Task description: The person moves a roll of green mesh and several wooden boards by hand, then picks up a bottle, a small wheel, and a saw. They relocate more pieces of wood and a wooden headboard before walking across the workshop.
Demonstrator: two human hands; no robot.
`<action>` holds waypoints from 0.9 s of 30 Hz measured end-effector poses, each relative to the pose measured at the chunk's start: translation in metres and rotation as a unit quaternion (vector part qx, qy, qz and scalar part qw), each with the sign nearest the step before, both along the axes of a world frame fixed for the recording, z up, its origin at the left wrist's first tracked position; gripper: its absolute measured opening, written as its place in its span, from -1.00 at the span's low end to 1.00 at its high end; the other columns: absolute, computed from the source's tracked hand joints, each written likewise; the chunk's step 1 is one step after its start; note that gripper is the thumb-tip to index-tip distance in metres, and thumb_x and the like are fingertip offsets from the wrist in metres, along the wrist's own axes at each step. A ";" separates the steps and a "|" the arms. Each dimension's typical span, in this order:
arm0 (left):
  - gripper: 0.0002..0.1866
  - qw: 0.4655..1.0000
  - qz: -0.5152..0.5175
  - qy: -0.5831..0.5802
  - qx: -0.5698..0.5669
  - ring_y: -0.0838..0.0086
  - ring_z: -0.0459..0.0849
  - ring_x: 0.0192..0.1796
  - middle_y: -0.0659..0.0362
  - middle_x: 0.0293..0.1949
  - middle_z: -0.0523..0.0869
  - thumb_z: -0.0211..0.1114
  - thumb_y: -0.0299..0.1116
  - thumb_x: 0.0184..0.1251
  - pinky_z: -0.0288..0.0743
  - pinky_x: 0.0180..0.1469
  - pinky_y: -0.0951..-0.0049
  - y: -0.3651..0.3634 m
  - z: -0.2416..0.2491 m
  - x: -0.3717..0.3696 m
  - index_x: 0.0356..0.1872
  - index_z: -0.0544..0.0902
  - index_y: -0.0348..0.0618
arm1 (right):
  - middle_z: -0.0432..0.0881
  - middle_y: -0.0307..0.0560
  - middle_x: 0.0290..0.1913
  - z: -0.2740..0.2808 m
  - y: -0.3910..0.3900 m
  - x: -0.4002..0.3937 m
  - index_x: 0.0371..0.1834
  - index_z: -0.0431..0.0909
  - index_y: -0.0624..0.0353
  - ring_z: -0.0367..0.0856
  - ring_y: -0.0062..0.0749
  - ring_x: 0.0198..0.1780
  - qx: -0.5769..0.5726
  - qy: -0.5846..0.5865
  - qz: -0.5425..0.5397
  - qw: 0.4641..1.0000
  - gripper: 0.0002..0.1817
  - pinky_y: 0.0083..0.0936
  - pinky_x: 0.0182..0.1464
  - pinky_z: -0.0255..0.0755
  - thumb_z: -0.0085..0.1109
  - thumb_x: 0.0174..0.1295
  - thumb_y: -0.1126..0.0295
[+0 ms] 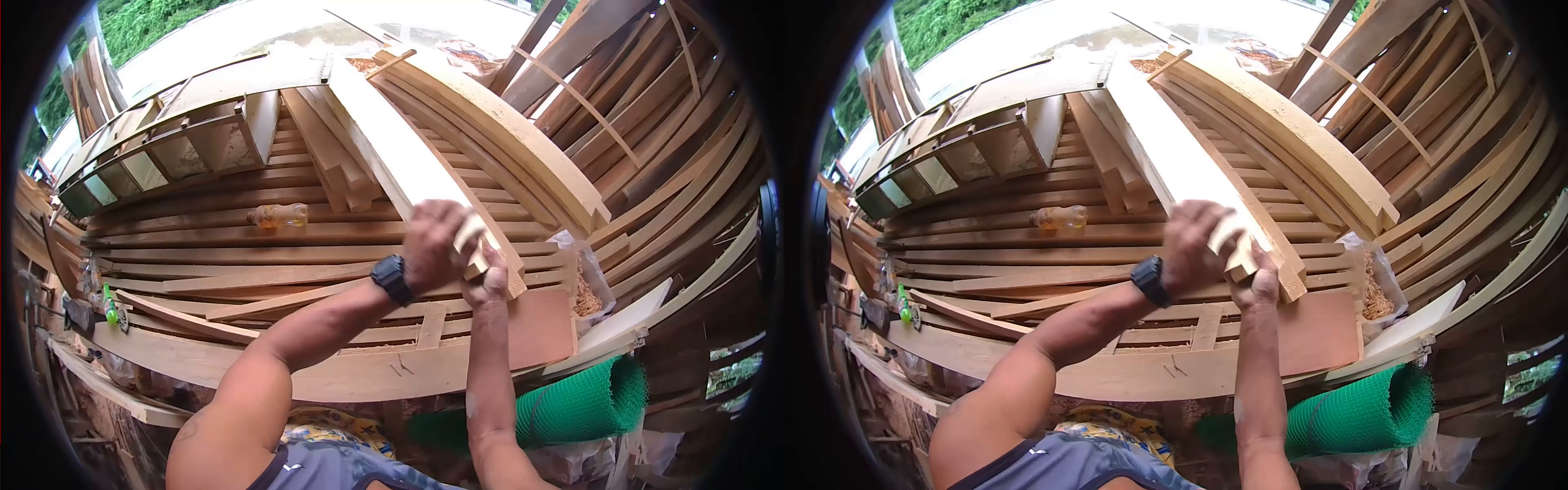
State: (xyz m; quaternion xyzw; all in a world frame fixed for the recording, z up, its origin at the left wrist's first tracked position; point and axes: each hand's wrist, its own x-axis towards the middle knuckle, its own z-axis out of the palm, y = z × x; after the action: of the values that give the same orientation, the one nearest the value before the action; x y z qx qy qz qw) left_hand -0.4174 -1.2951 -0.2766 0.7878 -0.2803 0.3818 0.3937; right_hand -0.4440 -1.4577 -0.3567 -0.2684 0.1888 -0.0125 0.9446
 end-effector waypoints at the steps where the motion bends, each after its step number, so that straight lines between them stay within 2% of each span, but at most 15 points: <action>1: -0.50 0.992 0.099 0.054 -0.047 0.21 0.66 -0.01 -0.02 -0.05 0.67 0.47 -0.13 0.26 0.46 0.18 0.19 0.017 -0.002 0.016 0.09 0.59 -0.24 | 0.61 -0.02 0.25 0.018 0.004 -0.014 0.38 0.37 0.20 0.69 -0.17 0.15 -0.003 0.014 -0.003 1.000 -0.51 -0.17 0.21 0.65 0.16 0.45 0.29; 2: -0.40 0.962 0.106 0.176 -0.182 0.19 0.65 0.03 -0.08 0.05 0.64 0.46 -0.09 0.30 0.42 0.23 0.13 0.032 -0.014 0.039 0.19 0.51 -0.31 | 0.60 0.05 0.27 -0.001 -0.015 -0.027 0.41 0.36 0.25 0.62 -0.05 0.26 0.050 -0.009 0.009 0.999 -0.46 0.00 0.28 0.59 0.19 0.41 0.35; 3: -0.30 0.899 0.109 0.288 -0.312 0.16 0.63 0.07 -0.14 0.15 0.61 0.45 -0.06 0.34 0.39 0.29 0.08 0.046 -0.020 0.061 0.28 0.44 -0.38 | 0.59 0.08 0.27 0.004 -0.023 -0.048 0.43 0.33 0.28 0.63 -0.06 0.25 0.032 0.035 -0.013 0.999 -0.43 -0.01 0.26 0.61 0.20 0.40 0.33; 5: -0.20 0.715 0.002 0.534 -0.451 0.17 0.61 0.20 -0.23 0.24 0.56 0.44 0.02 0.36 0.47 0.27 0.11 0.063 -0.008 0.078 0.33 0.37 -0.48 | 0.59 0.11 0.26 0.004 -0.040 -0.092 0.44 0.31 0.28 0.63 -0.04 0.24 -0.008 0.049 -0.029 0.998 -0.39 -0.01 0.25 0.61 0.21 0.38 0.29; 6: -0.25 0.687 -0.032 0.552 -0.472 0.20 0.68 0.17 -0.19 0.20 0.62 0.45 -0.02 0.35 0.63 0.14 0.17 0.066 -0.012 0.085 0.29 0.42 -0.46 | 0.58 0.13 0.27 0.002 -0.049 -0.117 0.44 0.30 0.31 0.63 -0.02 0.24 -0.016 0.052 -0.045 0.998 -0.38 -0.01 0.25 0.60 0.19 0.39 0.27; 9: -0.35 0.654 -0.098 0.582 -0.472 0.22 0.78 0.05 -0.13 0.08 0.71 0.43 -0.11 0.37 0.73 0.01 0.23 0.066 -0.047 0.099 0.24 0.49 -0.46 | 0.56 0.17 0.30 0.015 -0.054 -0.185 0.45 0.30 0.36 0.60 0.05 0.26 -0.022 0.053 -0.067 0.996 -0.31 0.02 0.31 0.53 0.20 0.38 0.16; 10: -0.51 0.665 -0.081 0.604 -0.433 0.26 0.82 -0.11 -0.06 -0.07 0.78 0.42 -0.24 0.37 0.77 -0.05 0.22 0.063 -0.049 0.092 0.12 0.60 -0.46 | 0.56 0.18 0.30 0.015 -0.054 -0.210 0.45 0.30 0.36 0.60 0.05 0.26 -0.050 0.058 -0.073 0.994 -0.28 0.02 0.31 0.52 0.22 0.35 0.13; 11: -0.63 0.639 -0.106 0.602 -0.467 0.25 0.81 -0.09 -0.06 -0.09 0.79 0.38 -0.34 0.36 0.76 -0.04 0.24 0.059 -0.048 0.082 0.02 0.67 -0.48 | 0.57 0.17 0.29 0.019 -0.052 -0.231 0.45 0.30 0.37 0.60 0.04 0.26 -0.048 0.064 -0.079 0.994 -0.25 0.00 0.31 0.52 0.26 0.32 0.10; 13: -0.69 0.628 -0.130 0.598 -0.480 0.24 0.81 -0.09 -0.07 -0.11 0.79 0.37 -0.40 0.34 0.76 -0.04 0.27 0.056 -0.039 0.043 -0.04 0.70 -0.49 | 0.56 0.15 0.29 0.012 -0.057 -0.276 0.45 0.30 0.36 0.62 0.00 0.21 -0.051 0.075 -0.076 0.993 -0.23 -0.07 0.25 0.56 0.28 0.28 0.12; 15: -0.67 0.634 -0.135 0.590 -0.481 0.24 0.81 -0.10 -0.08 -0.10 0.78 0.36 -0.47 0.32 0.75 -0.02 0.27 0.050 -0.039 0.007 0.02 0.66 -0.54 | 0.55 0.09 0.30 0.022 -0.051 -0.318 0.47 0.30 0.29 0.55 -0.01 0.28 -0.118 0.097 -0.090 0.984 -0.12 -0.03 0.28 0.51 0.31 0.20 -0.06; 16: -0.66 0.630 -0.148 0.590 -0.482 0.27 0.81 -0.17 -0.08 -0.14 0.79 0.41 -0.47 0.28 0.75 -0.07 0.29 0.044 -0.041 -0.011 -0.02 0.66 -0.56 | 0.48 0.13 0.36 0.021 -0.056 -0.342 0.52 0.22 0.27 0.52 0.06 0.29 -0.125 0.092 -0.093 0.984 -0.11 -0.01 0.29 0.50 0.28 0.24 -0.03; 17: -0.65 0.623 -0.159 0.593 -0.485 0.30 0.81 -0.24 -0.08 -0.17 0.79 0.45 -0.48 0.24 0.75 -0.13 0.32 0.037 -0.042 -0.031 -0.06 0.67 -0.58 | 0.48 0.11 0.35 0.004 -0.068 -0.365 0.52 0.22 0.27 0.52 0.03 0.29 -0.112 0.086 -0.115 0.983 -0.10 -0.04 0.30 0.48 0.28 0.25 -0.06; 21: -0.44 0.620 -0.204 0.631 -0.419 0.30 0.77 -0.07 -0.04 -0.02 0.75 0.54 -0.45 0.15 0.69 0.05 0.32 0.007 -0.040 -0.098 0.14 0.55 -0.51 | 0.49 0.10 0.33 0.031 -0.042 -0.410 0.50 0.24 0.27 0.53 -0.02 0.28 -0.169 0.111 -0.214 0.956 -0.12 -0.06 0.29 0.49 0.26 0.27 -0.10; 25: -0.43 0.606 -0.226 0.646 -0.405 0.31 0.76 -0.05 -0.02 0.01 0.74 0.54 -0.47 0.15 0.69 0.04 0.33 -0.020 -0.061 -0.095 0.15 0.53 -0.48 | 0.50 0.08 0.31 0.042 -0.024 -0.429 0.49 0.26 0.27 0.54 -0.07 0.28 -0.201 0.111 -0.256 0.939 -0.13 -0.07 0.28 0.49 0.24 0.29 -0.14; 27: -0.46 0.545 -0.266 0.671 -0.427 0.30 0.76 -0.05 -0.03 0.02 0.74 0.51 -0.48 0.18 0.70 0.04 0.31 -0.030 -0.073 -0.075 0.16 0.52 -0.46 | 0.50 0.07 0.31 0.041 -0.026 -0.428 0.48 0.27 0.27 0.54 -0.09 0.27 -0.211 0.093 -0.260 0.938 -0.13 -0.08 0.28 0.49 0.24 0.30 -0.15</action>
State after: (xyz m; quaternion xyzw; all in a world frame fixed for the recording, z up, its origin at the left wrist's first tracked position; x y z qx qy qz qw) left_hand -0.4925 -1.3247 -0.3495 0.4426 0.0654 -0.3056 0.8405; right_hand -0.8717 -1.4834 -0.3155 -0.4036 0.3319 -0.2718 0.8081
